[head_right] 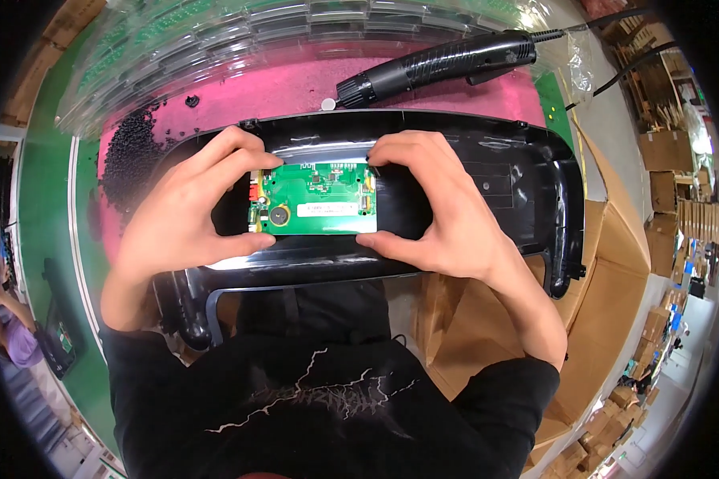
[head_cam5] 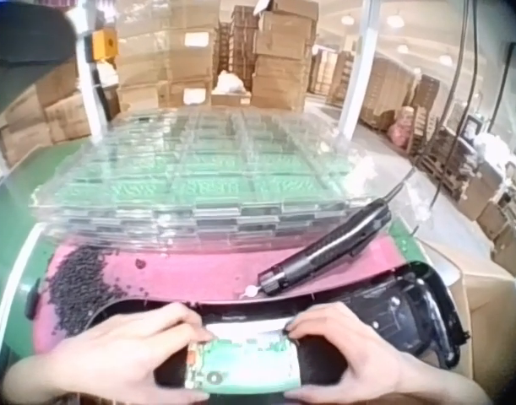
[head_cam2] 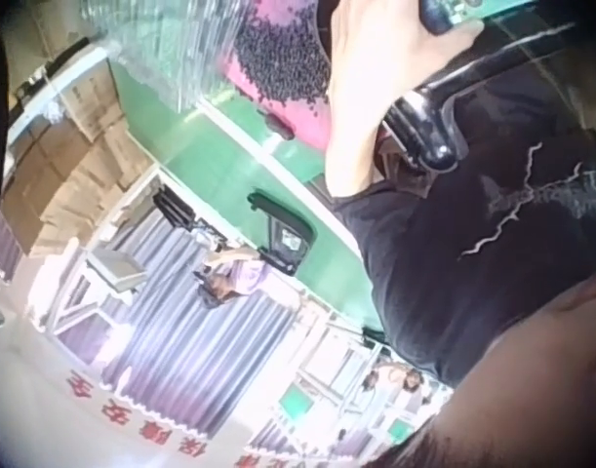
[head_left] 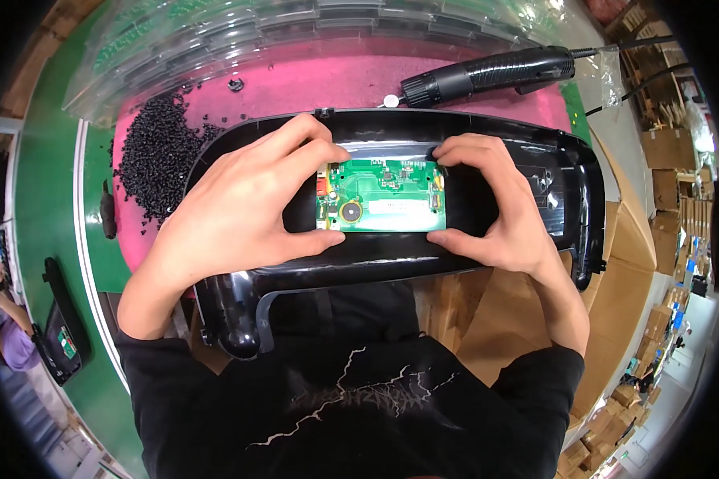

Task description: Assembling circuit boards into plastic housings using an electric screwdriver and opening shipping boxes with a utility knife.

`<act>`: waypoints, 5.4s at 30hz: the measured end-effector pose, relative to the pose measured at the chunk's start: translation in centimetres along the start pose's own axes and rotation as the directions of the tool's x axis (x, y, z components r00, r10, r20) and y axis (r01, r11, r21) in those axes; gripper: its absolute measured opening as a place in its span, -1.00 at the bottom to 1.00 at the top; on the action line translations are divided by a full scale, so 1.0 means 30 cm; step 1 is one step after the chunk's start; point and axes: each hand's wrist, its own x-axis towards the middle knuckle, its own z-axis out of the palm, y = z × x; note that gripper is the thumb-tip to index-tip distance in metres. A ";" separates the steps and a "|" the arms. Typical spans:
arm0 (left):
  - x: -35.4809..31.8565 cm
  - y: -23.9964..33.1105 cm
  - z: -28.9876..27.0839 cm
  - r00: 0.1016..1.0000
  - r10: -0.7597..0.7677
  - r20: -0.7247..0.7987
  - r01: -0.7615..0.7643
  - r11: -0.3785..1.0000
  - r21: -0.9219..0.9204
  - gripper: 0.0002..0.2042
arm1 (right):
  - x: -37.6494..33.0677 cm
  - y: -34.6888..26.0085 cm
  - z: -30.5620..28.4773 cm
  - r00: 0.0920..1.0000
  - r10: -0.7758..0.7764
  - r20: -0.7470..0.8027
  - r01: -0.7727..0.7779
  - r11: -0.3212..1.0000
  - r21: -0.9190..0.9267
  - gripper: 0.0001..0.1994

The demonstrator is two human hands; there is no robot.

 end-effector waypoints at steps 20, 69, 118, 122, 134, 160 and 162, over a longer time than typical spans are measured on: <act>-0.049 -0.113 0.009 0.994 0.096 -0.049 -0.081 0.964 0.255 -0.39 | 0.070 -0.014 0.132 0.998 0.056 -0.002 -0.056 0.991 -0.119 -0.40; 0.053 -0.269 -0.119 0.930 0.010 -0.366 -0.189 0.869 -0.457 -0.86 | 0.367 -0.058 0.057 0.939 0.057 -0.339 0.340 -0.003 0.940 -0.74; 0.162 -0.271 0.009 0.920 0.380 -0.100 -0.383 0.924 -0.012 -0.86 | 0.255 0.080 -0.030 0.912 0.078 -0.404 0.289 0.576 0.764 -0.68; 0.147 -0.290 0.022 0.933 0.360 -0.004 -0.360 0.933 -0.019 -0.88 | 0.271 0.102 0.004 0.921 0.072 -0.382 0.276 0.571 0.773 -0.69; 0.147 -0.288 0.023 0.975 0.216 0.047 -0.214 0.976 -0.040 -0.87 | 0.322 0.080 0.009 0.944 0.102 -0.314 0.197 0.589 0.784 -0.68; 0.132 -0.341 0.012 0.974 0.156 -0.165 -0.211 0.892 -0.399 -0.88 | 0.345 -0.120 0.079 0.833 0.060 -0.550 0.494 0.367 0.788 -0.70; 0.123 -0.342 0.010 0.969 0.163 -0.186 -0.225 0.896 -0.383 -0.88 | 0.355 -0.129 0.086 0.832 0.052 -0.553 0.499 0.369 0.784 -0.70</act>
